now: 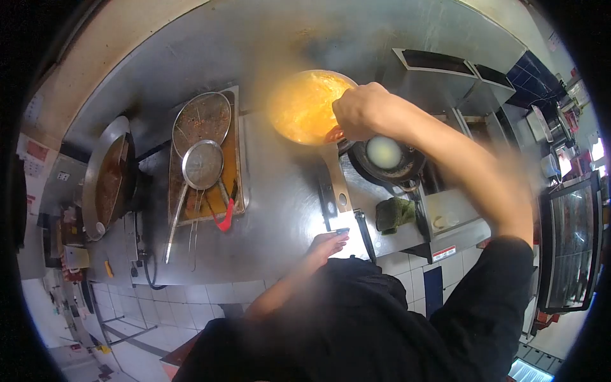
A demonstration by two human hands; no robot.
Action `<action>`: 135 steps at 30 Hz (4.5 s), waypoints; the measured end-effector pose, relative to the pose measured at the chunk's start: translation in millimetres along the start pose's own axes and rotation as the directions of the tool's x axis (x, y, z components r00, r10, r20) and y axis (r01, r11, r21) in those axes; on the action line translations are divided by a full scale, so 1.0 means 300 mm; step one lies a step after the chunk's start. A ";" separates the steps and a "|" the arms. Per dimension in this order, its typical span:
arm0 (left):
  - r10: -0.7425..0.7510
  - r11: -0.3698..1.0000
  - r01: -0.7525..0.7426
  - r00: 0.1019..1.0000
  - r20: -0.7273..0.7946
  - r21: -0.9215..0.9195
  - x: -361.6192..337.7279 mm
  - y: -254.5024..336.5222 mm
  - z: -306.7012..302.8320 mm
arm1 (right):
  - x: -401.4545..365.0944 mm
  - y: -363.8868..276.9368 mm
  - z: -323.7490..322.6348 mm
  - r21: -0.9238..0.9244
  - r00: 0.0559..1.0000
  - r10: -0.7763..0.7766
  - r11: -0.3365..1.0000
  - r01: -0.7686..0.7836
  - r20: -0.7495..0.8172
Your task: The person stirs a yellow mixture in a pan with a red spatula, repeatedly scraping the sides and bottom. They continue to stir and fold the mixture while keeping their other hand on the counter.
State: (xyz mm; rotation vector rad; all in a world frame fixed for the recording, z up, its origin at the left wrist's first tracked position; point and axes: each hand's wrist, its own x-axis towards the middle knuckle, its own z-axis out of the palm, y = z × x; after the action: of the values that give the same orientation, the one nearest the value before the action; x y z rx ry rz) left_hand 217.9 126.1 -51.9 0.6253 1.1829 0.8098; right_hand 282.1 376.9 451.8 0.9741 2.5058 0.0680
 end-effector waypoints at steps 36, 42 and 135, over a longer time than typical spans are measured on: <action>0.538 0.813 0.118 0.224 -0.813 0.571 -0.630 0.024 -0.542 | 0.574 0.245 0.235 -0.533 0.828 -0.373 0.839 0.109 -0.418; 0.646 0.728 0.224 0.093 -0.758 0.648 -0.597 -0.009 -0.706 | 0.456 0.206 0.237 -0.446 0.805 -0.400 0.874 0.191 -0.439; 0.871 0.393 0.587 0.008 -0.491 0.708 -0.451 -0.177 -0.826 | 0.426 -0.129 0.347 0.430 0.939 0.224 0.898 -0.094 -0.263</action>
State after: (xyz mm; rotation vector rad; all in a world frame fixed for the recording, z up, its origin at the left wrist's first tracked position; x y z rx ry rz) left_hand -31.4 -12.5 -87.0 1.2585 3.3163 0.7092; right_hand 218.9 419.3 300.6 1.4395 2.7791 -0.2965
